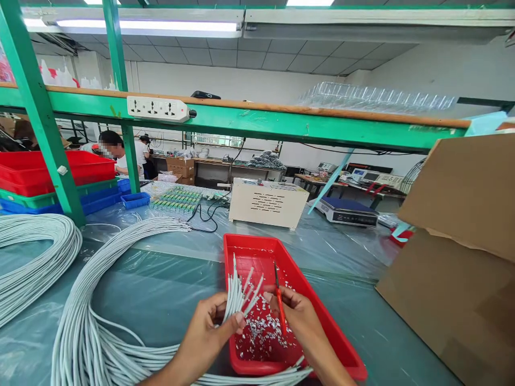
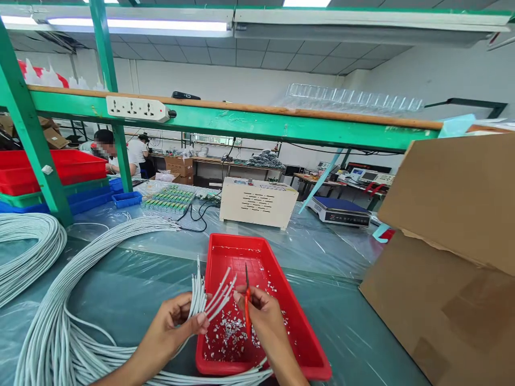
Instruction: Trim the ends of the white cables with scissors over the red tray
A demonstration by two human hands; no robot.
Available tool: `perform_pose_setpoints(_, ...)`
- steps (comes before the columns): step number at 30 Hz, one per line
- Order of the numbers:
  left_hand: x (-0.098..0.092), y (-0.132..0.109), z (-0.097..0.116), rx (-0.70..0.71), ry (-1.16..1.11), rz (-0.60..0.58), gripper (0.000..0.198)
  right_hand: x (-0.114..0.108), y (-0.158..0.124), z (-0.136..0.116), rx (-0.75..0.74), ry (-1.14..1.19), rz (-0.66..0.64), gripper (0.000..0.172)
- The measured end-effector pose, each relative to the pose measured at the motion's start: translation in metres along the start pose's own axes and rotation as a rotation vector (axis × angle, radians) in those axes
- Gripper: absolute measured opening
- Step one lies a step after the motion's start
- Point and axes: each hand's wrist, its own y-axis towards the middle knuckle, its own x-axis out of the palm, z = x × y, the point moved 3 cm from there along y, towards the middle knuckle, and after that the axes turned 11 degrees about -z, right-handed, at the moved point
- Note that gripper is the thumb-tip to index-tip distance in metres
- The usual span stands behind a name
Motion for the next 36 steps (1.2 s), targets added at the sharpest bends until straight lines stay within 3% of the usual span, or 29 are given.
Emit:
perform_pose_setpoints(4, -0.002, 0.011, -0.005, -0.036, -0.168, -0.015, 0.027, -0.005, 0.001, -0.006, -0.025, 0.053, 0.019, 0.026)
perform_pose_setpoints(6, -0.003, 0.013, -0.008, -0.055, -0.190, -0.019, 0.028, 0.002, -0.003, -0.014, -0.024, 0.057, -0.032, 0.026)
perform_pose_setpoints(10, 0.002, 0.015, -0.011, -0.068, -0.147, -0.028, 0.028, 0.025, -0.012, -0.026, -0.023, 0.016, -0.170, 0.026)
perform_pose_setpoints(14, 0.005, 0.017, -0.009, -0.042, -0.060, -0.039, 0.024, 0.033, -0.014, -0.026, -0.036, -0.018, -0.185, 0.022)
perform_pose_setpoints(18, -0.003, 0.020, -0.005, 0.039, -0.154, 0.110, 0.018, 0.028, -0.010, -0.020, -0.037, 0.008, -0.132, 0.018)
perform_pose_setpoints(20, -0.006, 0.021, -0.005, 0.003, -0.219, 0.185, 0.019, 0.026, -0.008, -0.017, -0.013, 0.028, -0.108, 0.021)
perform_pose_setpoints(25, 0.006, 0.022, -0.009, -0.168, -0.111, -0.005, 0.028, 0.028, -0.007, -0.014, -0.012, -0.010, -0.186, 0.022)
perform_pose_setpoints(28, 0.007, 0.021, -0.008, -0.148, -0.057, -0.019, 0.032, 0.025, -0.009, -0.018, -0.051, -0.157, -0.208, 0.023)
perform_pose_setpoints(31, 0.003, 0.020, -0.006, -0.113, -0.054, 0.001, 0.032, 0.016, -0.008, -0.024, -0.098, -0.497, -0.192, 0.025)
perform_pose_setpoints(36, 0.000, 0.020, -0.002, -0.092, -0.071, 0.020, 0.031, 0.007, -0.006, -0.029, -0.051, -0.967, -0.256, 0.043)
